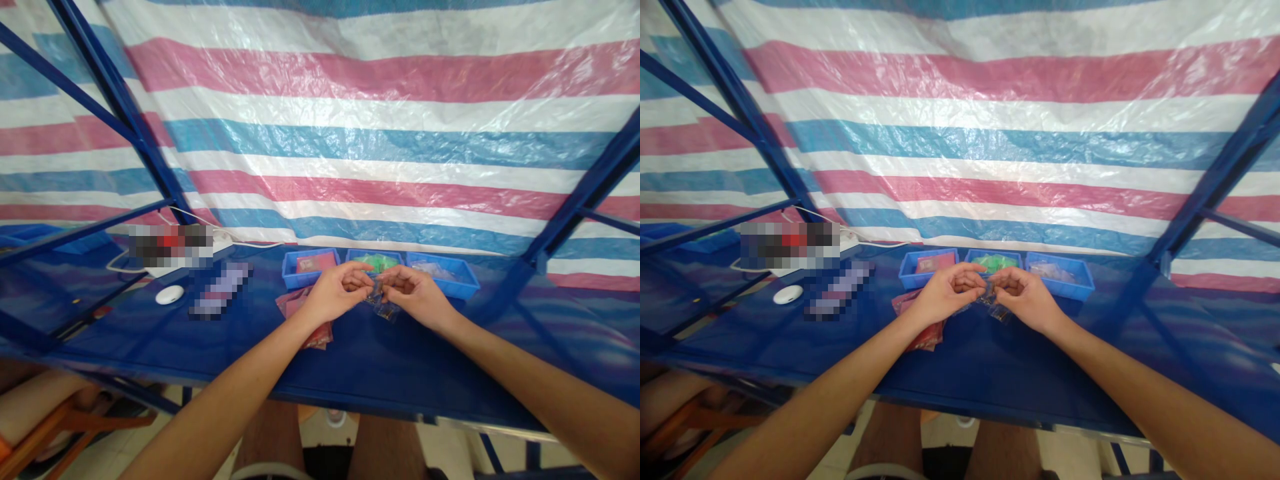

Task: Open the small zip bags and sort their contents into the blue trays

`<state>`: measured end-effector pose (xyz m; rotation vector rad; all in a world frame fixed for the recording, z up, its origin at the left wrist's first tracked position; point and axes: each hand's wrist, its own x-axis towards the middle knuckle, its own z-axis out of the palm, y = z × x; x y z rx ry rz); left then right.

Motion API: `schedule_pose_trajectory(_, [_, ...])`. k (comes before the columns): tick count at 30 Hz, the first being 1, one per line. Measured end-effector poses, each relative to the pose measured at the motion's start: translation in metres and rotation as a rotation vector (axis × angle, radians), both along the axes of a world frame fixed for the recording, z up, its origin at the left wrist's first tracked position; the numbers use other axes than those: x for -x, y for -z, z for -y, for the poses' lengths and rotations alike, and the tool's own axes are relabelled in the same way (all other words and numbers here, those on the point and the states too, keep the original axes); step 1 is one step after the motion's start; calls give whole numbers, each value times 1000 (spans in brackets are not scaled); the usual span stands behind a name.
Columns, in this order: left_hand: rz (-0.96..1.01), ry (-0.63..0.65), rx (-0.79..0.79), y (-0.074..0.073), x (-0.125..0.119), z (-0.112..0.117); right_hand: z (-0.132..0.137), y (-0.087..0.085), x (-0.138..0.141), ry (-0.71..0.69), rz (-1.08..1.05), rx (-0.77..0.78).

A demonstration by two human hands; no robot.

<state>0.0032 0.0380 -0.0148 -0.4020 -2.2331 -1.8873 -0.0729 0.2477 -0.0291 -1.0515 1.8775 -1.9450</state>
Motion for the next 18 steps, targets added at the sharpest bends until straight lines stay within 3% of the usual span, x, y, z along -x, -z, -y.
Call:
schedule_pose_trajectory(7, [-3, 56, 24, 3, -2, -2, 1, 3, -2, -21, 1, -22])
schedule_pose_trajectory(18, [-121, -43, 180, -8, -8, -6, 6, 6, -6, -57, 34, 11])
